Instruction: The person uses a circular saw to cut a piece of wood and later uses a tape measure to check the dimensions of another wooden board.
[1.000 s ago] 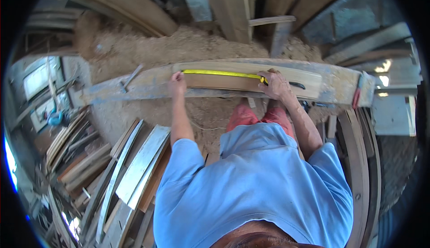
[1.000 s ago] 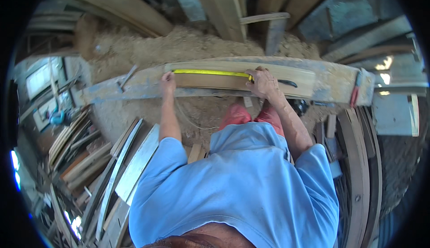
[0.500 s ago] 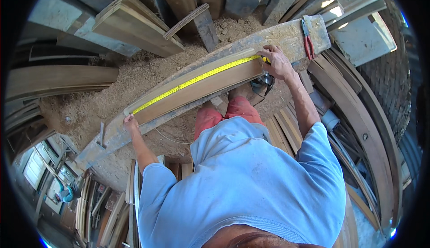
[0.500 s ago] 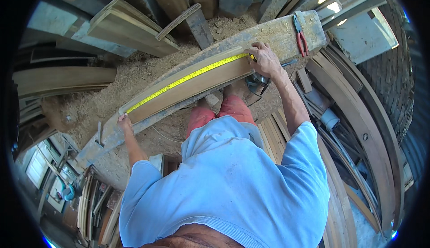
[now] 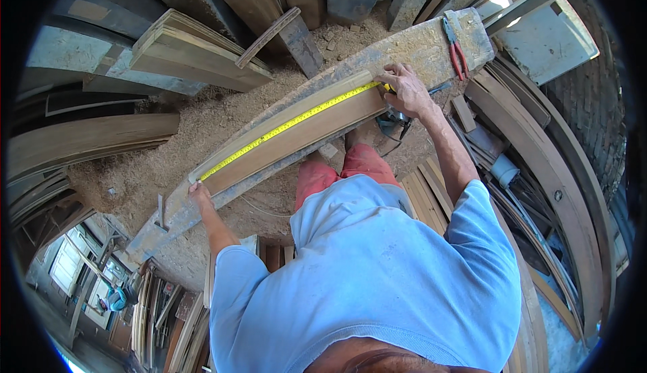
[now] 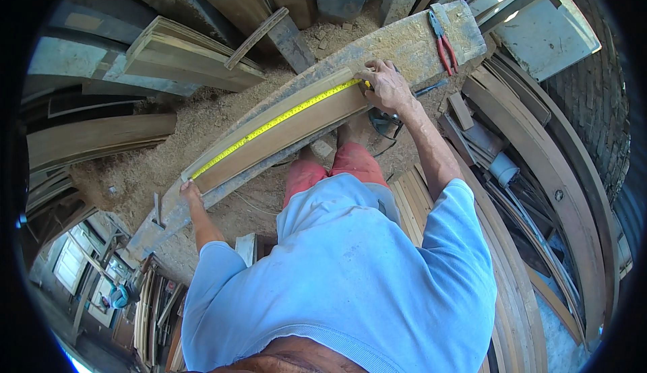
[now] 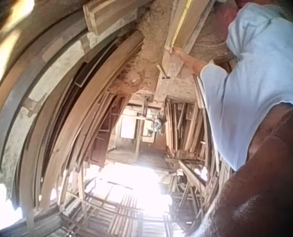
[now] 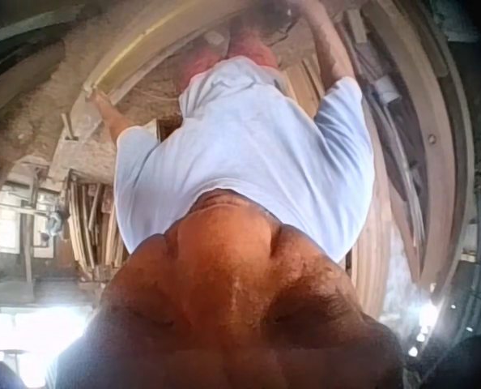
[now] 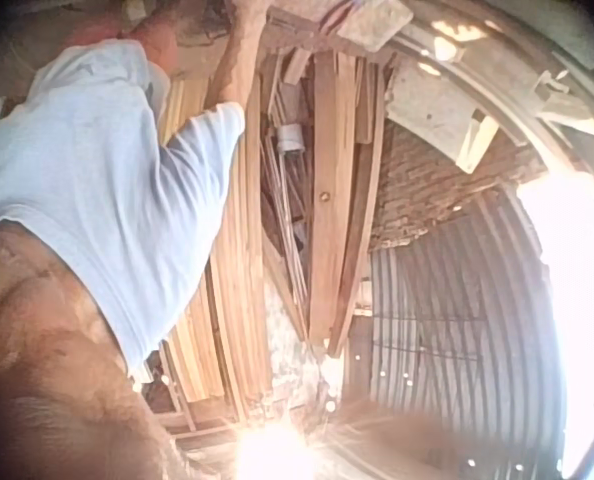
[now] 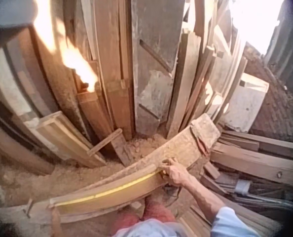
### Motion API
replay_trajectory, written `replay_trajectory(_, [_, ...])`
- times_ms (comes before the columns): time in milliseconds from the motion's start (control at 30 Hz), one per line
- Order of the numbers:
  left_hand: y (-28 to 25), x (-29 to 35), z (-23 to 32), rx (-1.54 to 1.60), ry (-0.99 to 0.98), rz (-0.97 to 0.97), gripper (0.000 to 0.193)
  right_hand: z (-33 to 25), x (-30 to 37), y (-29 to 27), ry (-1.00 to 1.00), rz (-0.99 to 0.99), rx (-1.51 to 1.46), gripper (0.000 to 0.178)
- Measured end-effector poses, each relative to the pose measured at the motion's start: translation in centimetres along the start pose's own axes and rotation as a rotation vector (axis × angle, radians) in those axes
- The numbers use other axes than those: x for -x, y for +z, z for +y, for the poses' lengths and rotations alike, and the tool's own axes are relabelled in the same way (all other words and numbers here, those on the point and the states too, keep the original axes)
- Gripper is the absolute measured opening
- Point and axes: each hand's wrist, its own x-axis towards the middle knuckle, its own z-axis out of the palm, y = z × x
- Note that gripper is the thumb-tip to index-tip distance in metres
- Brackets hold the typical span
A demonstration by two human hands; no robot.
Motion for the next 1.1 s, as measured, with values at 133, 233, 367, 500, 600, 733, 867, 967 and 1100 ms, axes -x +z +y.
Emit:
replay_trajectory(133, [-2.7, -2.2, -1.8, -0.085, 0.082, 0.061, 0.015, 0.2, -0.2, -0.1, -0.031, 0.0, -0.031, 0.053])
replay_trajectory(233, [-2.1, -1.4, -1.1, -0.107, 0.057, 0.046, 0.015, 0.2, -0.1, 0.2, -0.022, 0.008, -0.025, 0.052])
replay_trajectory(367, [-0.4, 1.2, 0.9, -0.077, 0.0, 0.027, 0.015, 0.2, -0.1, 0.5, -0.008, 0.01, -0.006, 0.052])
replay_trajectory(500, [-2.3, -0.7, -1.1, -0.022, 0.115, 0.079, 0.015, 0.0, -0.4, 0.1, -0.026, 0.004, -0.017, 0.053])
replay_trajectory(600, [-0.5, 0.3, -0.1, 0.016, 0.009, 0.023, 0.011, -0.3, -0.1, 0.4, -0.009, 0.032, 0.002, 0.051])
replay_trajectory(733, [-2.4, 0.5, 0.3, -0.245, 0.196, 0.175, 0.038, -2.5, 0.2, -0.5, -0.145, -0.139, -0.095, 0.048])
replay_trajectory(867, [4.1, 10.7, 8.9, -0.421, 0.499, 0.255, 0.081, -4.0, 0.7, -0.6, -0.115, -0.199, -0.247, 0.043])
replay_trajectory(967, [9.9, 19.1, 12.0, -0.331, 0.913, -0.127, 0.098, -2.6, 0.7, -1.4, 0.024, -0.171, -0.441, 0.038])
replay_trajectory(1100, [16.4, 30.9, 18.8, -1.064, 1.196, -0.709, 0.109, 2.1, 1.2, -1.6, 0.312, -0.059, -0.67, 0.04])
